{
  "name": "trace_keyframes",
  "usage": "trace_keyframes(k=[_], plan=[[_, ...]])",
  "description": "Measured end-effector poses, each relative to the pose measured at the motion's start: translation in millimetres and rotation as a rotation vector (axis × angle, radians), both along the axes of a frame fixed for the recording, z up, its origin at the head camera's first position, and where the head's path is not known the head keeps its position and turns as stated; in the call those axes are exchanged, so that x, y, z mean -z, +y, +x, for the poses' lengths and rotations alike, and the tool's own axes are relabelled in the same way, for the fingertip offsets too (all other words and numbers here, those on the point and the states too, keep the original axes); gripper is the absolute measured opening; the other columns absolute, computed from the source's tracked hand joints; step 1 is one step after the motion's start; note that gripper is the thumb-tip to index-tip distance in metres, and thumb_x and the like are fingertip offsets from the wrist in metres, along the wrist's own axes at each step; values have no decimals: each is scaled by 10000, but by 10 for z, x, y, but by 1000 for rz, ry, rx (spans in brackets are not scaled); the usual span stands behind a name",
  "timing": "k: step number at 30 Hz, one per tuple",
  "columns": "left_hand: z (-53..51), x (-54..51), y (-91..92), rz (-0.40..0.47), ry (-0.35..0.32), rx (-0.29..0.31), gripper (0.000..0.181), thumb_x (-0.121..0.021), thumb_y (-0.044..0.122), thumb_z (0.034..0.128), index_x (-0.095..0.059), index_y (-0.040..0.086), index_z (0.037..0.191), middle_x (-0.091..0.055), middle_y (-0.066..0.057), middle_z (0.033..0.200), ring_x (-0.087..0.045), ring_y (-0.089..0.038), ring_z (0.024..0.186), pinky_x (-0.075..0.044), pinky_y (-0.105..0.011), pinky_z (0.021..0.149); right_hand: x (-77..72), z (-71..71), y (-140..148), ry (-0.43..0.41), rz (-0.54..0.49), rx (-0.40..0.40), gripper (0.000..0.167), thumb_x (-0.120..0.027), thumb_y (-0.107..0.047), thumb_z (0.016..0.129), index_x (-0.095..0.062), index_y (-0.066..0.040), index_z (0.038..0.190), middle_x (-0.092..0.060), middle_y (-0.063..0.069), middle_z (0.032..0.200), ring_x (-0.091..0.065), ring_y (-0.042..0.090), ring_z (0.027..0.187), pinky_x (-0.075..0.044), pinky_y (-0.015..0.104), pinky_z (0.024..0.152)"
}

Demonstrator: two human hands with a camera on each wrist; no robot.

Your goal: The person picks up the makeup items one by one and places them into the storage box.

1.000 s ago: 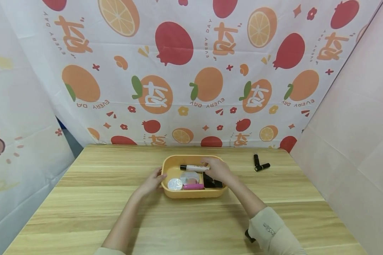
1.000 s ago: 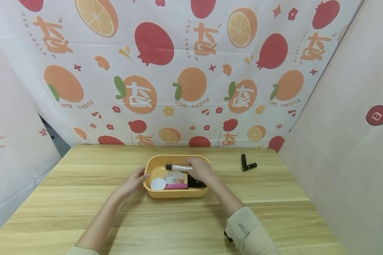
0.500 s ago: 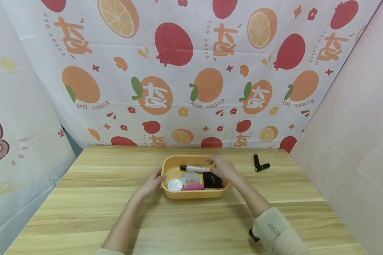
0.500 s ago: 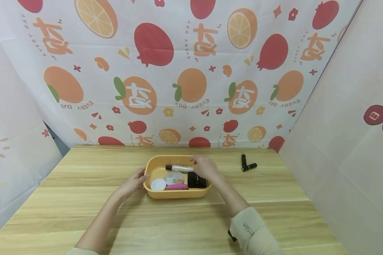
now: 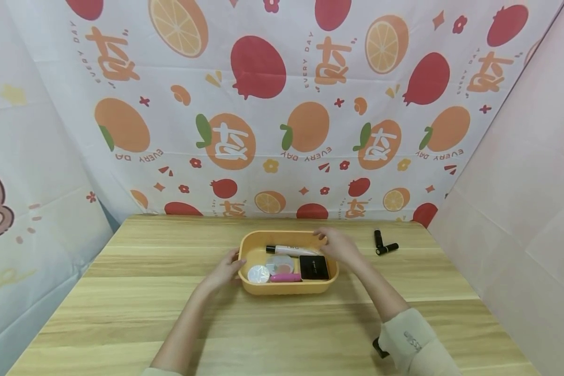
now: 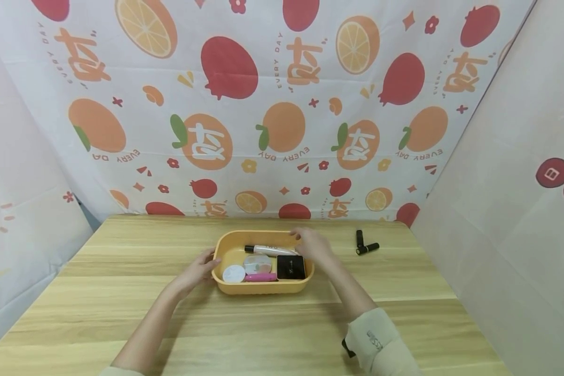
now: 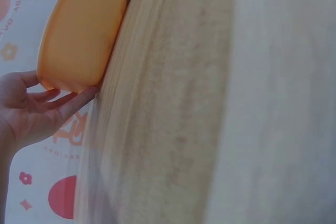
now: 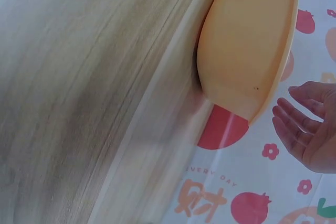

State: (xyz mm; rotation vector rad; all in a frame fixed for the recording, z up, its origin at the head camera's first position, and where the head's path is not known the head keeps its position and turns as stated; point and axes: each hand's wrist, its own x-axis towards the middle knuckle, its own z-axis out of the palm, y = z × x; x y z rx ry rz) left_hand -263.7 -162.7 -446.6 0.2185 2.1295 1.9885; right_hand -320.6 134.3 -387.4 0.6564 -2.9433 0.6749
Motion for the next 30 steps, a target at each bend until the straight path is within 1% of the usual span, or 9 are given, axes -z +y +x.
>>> trace_keyframes(k=[3, 7, 10, 13, 15, 18, 25, 30], plan=[[40, 11, 35, 12, -3, -7, 502, -334, 45, 985, -98, -123, 1395, -146, -370, 1398, -315, -507, 1204, -440, -517, 886, -7, 28, 53, 9, 1, 9, 378, -607, 5, 803, -611, -75, 1172, -623, 100, 1057, -588, 180, 797, -471, 234, 520], [103, 13, 72, 19, -7, -16, 504, -336, 45, 985, -98, -117, 1398, -148, -368, 1400, -320, -503, 1203, -438, -517, 889, -6, 57, 119, 30, 11, 17, 369, -627, -14, 802, -617, -78, 1165, -633, 88, 1038, -575, 149, 692, -459, 234, 485], [152, 17, 91, 14, -7, -23, 502, -335, 40, 984, -99, -117, 1398, -153, -370, 1396, -333, -500, 1197, -445, -504, 887, -2, 85, 164, 43, 16, 16, 362, -635, -22, 795, -625, -77, 1153, -638, 84, 1028, -575, 149, 693, -455, 241, 495], [196, 31, 104, 8, -4, -22, 500, -325, 35, 984, -88, -124, 1394, -148, -378, 1390, -341, -503, 1190, -449, -494, 888, 0, 117, 204, 53, 20, 8, 357, -634, -21, 787, -631, -72, 1140, -639, 83, 1018, -575, 156, 727, -458, 246, 523], [223, 38, 116, 9, -7, -31, 500, -331, 36, 984, -94, -119, 1396, -151, -373, 1393, -346, -499, 1189, -448, -487, 892, -1, 139, 227, 53, 17, 0, 356, -632, -18, 784, -631, -65, 1137, -640, 90, 1016, -572, 166, 715, -458, 251, 522], [210, 40, 113, 10, -8, -35, 500, -334, 31, 983, -96, -121, 1395, -148, -373, 1396, -345, -499, 1190, -446, -488, 895, -5, 136, 235, 54, 19, -6, 357, -629, -18, 786, -629, -62, 1140, -641, 97, 1018, -569, 165, 703, -456, 244, 511], [184, 26, 114, -10, 18, -39, 500, -333, 23, 978, -93, -145, 1384, -163, -386, 1381, -379, -499, 1161, -448, -476, 897, -12, 114, 254, 73, 20, -14, 352, -630, -13, 787, -631, -60, 1136, -644, 103, 1001, -570, 176, 705, -454, 250, 514], [198, 23, 111, 0, 5, -27, 502, -332, 26, 982, -87, -137, 1389, -148, -384, 1389, -354, -504, 1179, -447, -489, 893, 7, 108, 288, 71, 22, -6, 348, -637, -26, 797, -627, -61, 1144, -643, 86, 986, -579, 176, 710, -464, 254, 516]])
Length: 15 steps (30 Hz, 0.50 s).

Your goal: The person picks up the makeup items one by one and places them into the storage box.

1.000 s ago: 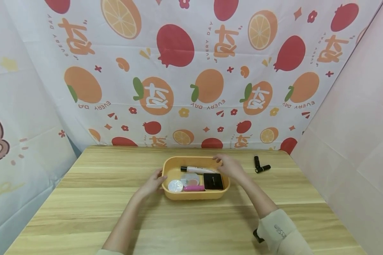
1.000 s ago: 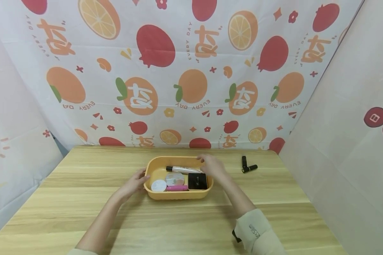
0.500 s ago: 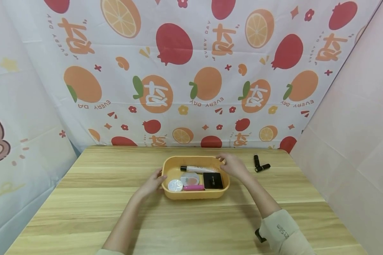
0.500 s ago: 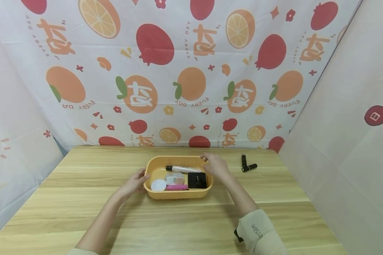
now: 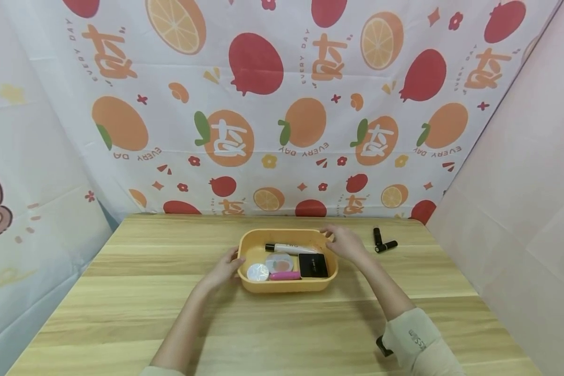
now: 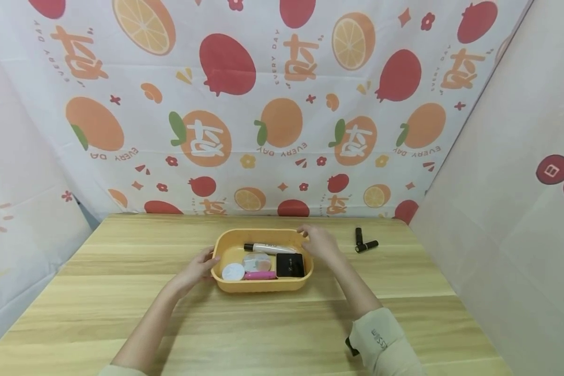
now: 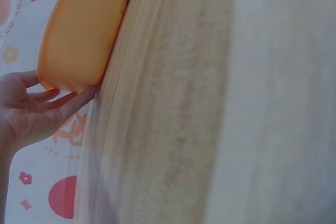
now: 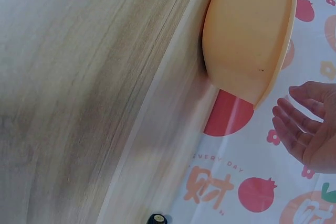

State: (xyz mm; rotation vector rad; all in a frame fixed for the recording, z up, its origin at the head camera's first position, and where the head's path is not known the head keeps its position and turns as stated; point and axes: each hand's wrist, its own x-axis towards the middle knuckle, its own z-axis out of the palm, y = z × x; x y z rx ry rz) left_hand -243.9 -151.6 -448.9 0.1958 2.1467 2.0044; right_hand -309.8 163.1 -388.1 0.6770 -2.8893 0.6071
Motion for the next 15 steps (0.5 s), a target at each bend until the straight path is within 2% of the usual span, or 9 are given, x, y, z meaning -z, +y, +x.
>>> trace_keyframes(k=[15], plan=[[-300, -10, -167, 15, -13, 33, 510, -336, 32, 984, -81, -124, 1397, -122, -371, 1404, -331, -508, 1194, -444, -495, 893, 11, -170, -51, -45, -30, 91, 356, -649, -24, 813, -618, -67, 1165, -633, 79, 1012, -600, 196, 785, -491, 280, 566]])
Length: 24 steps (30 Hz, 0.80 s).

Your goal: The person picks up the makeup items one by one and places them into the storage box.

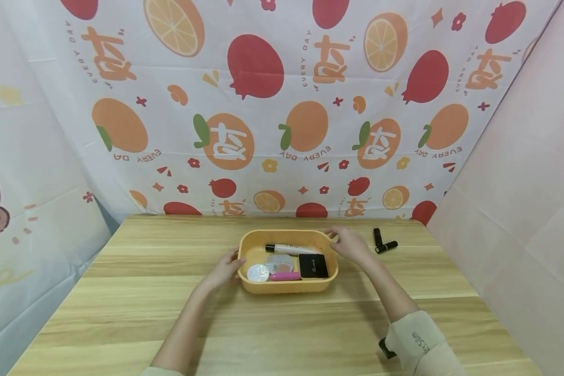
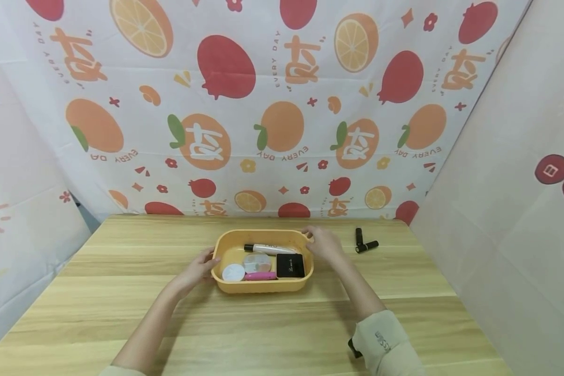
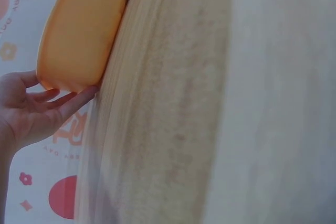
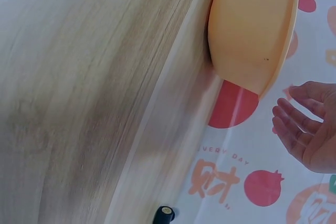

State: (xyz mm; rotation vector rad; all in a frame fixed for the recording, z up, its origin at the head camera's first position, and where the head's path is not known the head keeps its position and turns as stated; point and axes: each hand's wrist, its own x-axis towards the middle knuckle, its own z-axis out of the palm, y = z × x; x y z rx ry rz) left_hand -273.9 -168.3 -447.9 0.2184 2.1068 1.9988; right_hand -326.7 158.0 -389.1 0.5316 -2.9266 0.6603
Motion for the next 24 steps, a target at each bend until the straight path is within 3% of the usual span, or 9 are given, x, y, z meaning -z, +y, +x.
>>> trace_keyframes(k=[14, 24], plan=[[45, -9, 24, 11, 2, -10, 498, -331, 28, 983, -93, -121, 1395, -137, -370, 1402, -326, -505, 1199, -433, -501, 903, -15, 21, 112, 7, 33, 10, 360, -639, -30, 803, -618, -82, 1159, -643, 67, 1018, -604, 204, 807, -493, 311, 624], [97, 1, 51, 10, -6, -22, 495, -336, 28, 981, -105, -117, 1395, -149, -365, 1402, -336, -503, 1193, -440, -507, 893, 1, 64, 187, -10, 10, 25, 348, -630, -22, 813, -612, -58, 1159, -638, 87, 1009, -603, 218, 800, -487, 301, 563]])
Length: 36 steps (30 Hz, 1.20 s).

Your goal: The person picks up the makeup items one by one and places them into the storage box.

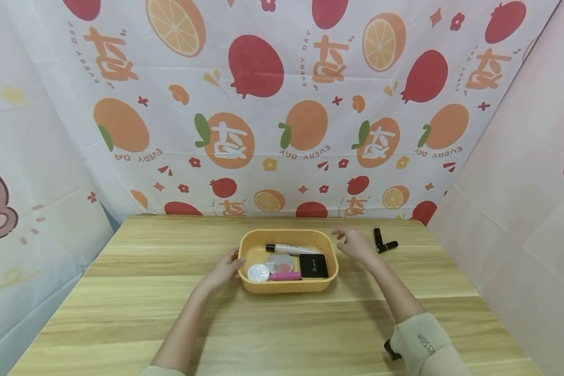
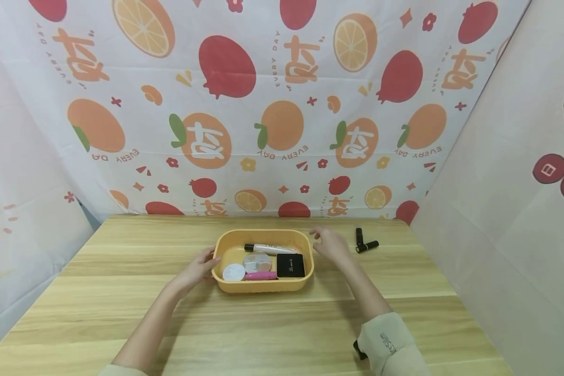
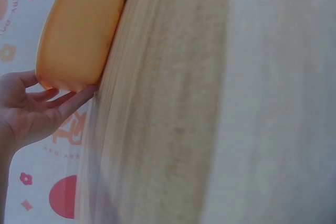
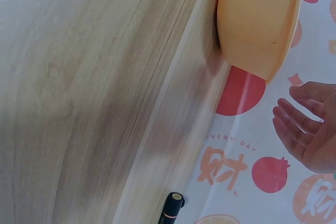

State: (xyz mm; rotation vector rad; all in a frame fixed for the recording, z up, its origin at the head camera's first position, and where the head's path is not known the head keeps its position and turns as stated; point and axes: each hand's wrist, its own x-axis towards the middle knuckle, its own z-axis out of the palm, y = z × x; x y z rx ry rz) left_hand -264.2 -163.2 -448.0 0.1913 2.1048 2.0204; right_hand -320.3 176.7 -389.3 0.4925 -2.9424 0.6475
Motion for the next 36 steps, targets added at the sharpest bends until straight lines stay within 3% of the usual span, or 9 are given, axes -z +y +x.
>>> trace_keyframes(k=[13, 25, 36], plan=[[10, -3, 6, -4, -5, 7, 496, -336, 35, 983, -105, -112, 1396, -140, -364, 1404, -323, -503, 1202, -438, -508, 894, 47, -10, 73, -3, -7, 9, 349, -625, -31, 825, -605, -66, 1172, -634, 97, 1015, -593, 209, 786, -469, 274, 523], [-7, 1, -5, -5, 10, 10, 495, -327, 24, 981, -97, -124, 1393, -140, -370, 1398, -323, -503, 1201, -441, -504, 892, 2, -11, 174, -29, 13, 47, 343, -614, -57, 841, -603, -104, 1180, -633, 102, 1054, -600, 215, 778, -448, 276, 487], [8, -6, -11, -11, 5, 17, 500, -335, 29, 981, -95, -122, 1393, -129, -371, 1402, -317, -506, 1203, -448, -501, 886, 47, -17, 264, -11, 14, 60, 343, -620, -37, 817, -611, -82, 1157, -641, 96, 1020, -602, 274, 865, -486, 350, 571]])
